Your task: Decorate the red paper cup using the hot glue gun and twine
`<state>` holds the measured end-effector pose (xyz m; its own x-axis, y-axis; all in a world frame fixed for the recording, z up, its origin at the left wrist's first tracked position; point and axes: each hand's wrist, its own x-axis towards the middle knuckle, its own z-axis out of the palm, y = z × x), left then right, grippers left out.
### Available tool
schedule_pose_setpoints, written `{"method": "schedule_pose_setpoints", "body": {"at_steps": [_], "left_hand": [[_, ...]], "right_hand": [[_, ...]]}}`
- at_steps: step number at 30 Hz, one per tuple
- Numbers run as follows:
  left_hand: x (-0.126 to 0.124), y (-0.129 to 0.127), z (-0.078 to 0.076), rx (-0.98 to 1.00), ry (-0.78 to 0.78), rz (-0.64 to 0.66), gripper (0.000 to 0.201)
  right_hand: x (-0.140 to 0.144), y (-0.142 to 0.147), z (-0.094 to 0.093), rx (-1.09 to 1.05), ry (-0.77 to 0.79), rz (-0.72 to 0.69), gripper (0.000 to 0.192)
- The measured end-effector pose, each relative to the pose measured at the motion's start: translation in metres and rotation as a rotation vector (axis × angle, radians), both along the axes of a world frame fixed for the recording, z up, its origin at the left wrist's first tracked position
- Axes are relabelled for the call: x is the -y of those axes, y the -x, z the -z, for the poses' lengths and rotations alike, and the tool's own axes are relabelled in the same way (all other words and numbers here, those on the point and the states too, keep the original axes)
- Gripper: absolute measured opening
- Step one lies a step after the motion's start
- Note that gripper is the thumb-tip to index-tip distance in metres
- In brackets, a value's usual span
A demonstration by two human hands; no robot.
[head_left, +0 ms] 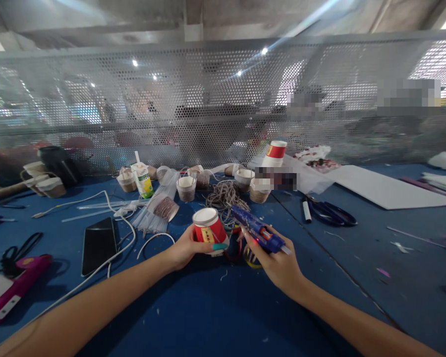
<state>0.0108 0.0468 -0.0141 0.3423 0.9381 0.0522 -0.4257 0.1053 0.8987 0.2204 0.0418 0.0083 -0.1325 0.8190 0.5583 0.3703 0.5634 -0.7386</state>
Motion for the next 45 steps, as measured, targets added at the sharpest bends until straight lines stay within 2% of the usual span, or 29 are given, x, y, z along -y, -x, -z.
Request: {"method": "schedule_pose_setpoints", "body": {"at_steps": [7, 16, 22, 36, 45], "left_hand": [[0.001, -0.001, -0.001, -0.013, -0.005, 0.001, 0.054], [0.0, -0.001, 0.0, -0.016, -0.001, -0.001, 0.054], [0.001, -0.001, -0.001, -0.019, 0.007, 0.002, 0.052], [-0.002, -0.001, 0.005, 0.004, 0.0, 0.006, 0.052], [0.001, -0.001, -0.001, 0.002, 0.02, 0.01, 0.051]], "right_hand": [[-0.002, 0.0, -0.002, 0.011, -0.003, 0.114, 0.022], [0.002, 0.003, -0.001, -0.105, 0.124, -0.051, 0.015], [0.004, 0.006, -0.005, -0.113, 0.069, -0.062, 0.01], [0.015, 0.004, -0.008, -0.068, 0.167, -0.078, 0.017], [0.02, 0.001, -0.012, 0.079, -0.1, -0.076, 0.008]]}}
